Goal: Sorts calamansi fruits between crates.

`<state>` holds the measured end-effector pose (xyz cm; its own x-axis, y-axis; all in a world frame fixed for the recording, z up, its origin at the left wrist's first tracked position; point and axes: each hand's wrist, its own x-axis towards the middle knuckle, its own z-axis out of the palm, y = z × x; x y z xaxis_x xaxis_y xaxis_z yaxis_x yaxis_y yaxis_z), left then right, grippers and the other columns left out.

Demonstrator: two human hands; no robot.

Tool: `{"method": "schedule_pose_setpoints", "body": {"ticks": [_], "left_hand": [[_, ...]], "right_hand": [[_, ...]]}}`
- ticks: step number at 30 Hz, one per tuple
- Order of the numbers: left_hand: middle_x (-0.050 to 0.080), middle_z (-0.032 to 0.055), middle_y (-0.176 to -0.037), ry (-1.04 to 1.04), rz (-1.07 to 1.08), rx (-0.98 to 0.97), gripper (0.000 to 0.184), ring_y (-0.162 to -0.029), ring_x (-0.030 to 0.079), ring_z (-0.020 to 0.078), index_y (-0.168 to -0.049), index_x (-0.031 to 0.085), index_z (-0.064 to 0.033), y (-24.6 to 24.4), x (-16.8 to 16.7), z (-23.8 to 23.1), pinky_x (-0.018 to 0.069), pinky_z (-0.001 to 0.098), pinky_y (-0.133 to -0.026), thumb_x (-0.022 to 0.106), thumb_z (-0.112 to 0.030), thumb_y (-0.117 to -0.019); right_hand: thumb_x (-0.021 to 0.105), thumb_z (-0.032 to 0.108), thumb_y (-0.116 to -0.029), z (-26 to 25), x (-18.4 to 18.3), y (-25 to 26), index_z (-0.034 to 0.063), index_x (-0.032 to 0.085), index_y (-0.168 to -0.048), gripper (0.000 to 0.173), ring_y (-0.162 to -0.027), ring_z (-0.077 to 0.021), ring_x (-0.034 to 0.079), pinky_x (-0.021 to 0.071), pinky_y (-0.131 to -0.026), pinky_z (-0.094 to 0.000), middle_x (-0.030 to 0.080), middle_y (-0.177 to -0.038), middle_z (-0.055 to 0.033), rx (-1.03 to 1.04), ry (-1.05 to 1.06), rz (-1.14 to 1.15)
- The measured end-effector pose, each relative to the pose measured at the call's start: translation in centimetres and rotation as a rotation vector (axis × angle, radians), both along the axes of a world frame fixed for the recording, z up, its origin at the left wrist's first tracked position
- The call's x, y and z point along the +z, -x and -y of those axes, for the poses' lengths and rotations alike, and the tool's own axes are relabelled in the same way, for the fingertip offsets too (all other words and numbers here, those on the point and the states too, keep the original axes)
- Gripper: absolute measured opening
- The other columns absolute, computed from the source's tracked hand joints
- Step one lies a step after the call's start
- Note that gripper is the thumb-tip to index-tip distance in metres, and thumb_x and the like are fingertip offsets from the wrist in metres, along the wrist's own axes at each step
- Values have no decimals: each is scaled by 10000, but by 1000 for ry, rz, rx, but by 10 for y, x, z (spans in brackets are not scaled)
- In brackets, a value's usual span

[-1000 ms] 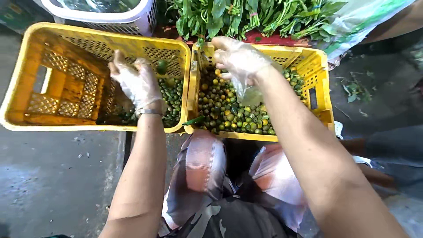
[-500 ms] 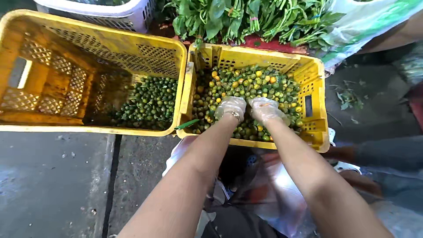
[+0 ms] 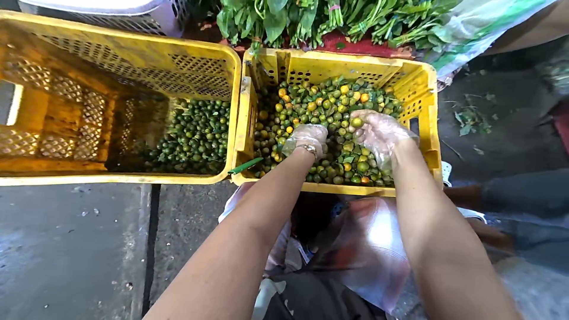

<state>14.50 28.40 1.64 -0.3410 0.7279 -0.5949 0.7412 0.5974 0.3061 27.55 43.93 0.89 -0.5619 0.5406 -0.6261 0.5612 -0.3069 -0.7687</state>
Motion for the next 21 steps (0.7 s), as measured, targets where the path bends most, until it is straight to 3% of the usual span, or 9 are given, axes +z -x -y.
{"method": "schedule_pose_setpoints", "body": {"ticks": [4,7,9,11,13,14,16,18,21], "left_hand": [[637,160,-1360,7,134,9,489,-1253,606,390,-1405,591,-184,15,4,3,485,656,-991,697,-340,-953],[673,178,-1268,-67,259,118,364,-1193,632,376,-1259,700,-147,34,-2,4,492,644,-975,702,-334,-947],[687,167,-1244,-149,346,290,317,-1174,642,325,-1222,727,-123,48,6,9,496,570,-992,669,-310,-972],[663,165,-1263,-232,481,524,334,-1152,636,270,-1276,677,-81,60,11,16,504,478,-993,595,-296,-1033],[647,137,-1289,-304,623,757,373,-1118,651,208,-1346,621,-84,67,9,24,542,388,-954,540,-320,-1069],[628,139,-1313,-331,691,847,394,-1117,646,209,-1383,584,-82,68,8,27,544,375,-938,518,-330,-1083],[595,144,-1336,-365,823,1012,409,-1143,622,237,-1440,518,-85,65,10,32,539,394,-936,491,-299,-1093],[589,140,-1288,-371,895,1116,380,-1100,618,238,-1428,518,-79,61,13,32,538,385,-905,453,-255,-1097],[593,114,-1190,-299,769,964,420,-966,595,182,-1362,562,-64,58,9,24,505,338,-832,346,-337,-1127]], "right_hand": [[498,235,-1059,6,13,-9,146,661,-1250,265,-731,-94,640,528,-626,-222,709,-979,-36,-56,133,-169],[441,218,-1077,5,16,-10,165,654,-1276,296,-721,-82,637,528,-613,-208,708,-983,-27,-29,139,-203],[355,197,-1087,4,18,-9,173,614,-1327,354,-799,-114,669,568,-674,-253,696,-1077,-31,-11,166,-226],[343,207,-1085,6,17,-8,138,629,-1276,350,-947,-204,702,601,-795,-371,689,-1156,-59,-38,181,-229],[528,216,-1014,13,4,3,98,648,-1124,200,-859,-196,675,583,-733,-392,673,-1004,-52,53,-65,-17],[607,291,-1008,18,-6,10,79,667,-1146,260,-862,-192,652,568,-747,-400,650,-996,-77,263,-310,186],[722,433,-923,29,-24,22,181,737,-1189,367,-1175,-333,645,494,-980,-652,708,-1209,-132,743,-665,517],[761,445,-858,41,-32,32,288,736,-1190,368,-1240,-374,610,444,-952,-735,698,-1266,-92,989,-858,686],[723,383,-876,48,-20,40,237,754,-1101,269,-1187,-389,634,469,-890,-732,708,-1204,-118,1018,-896,715]]}}
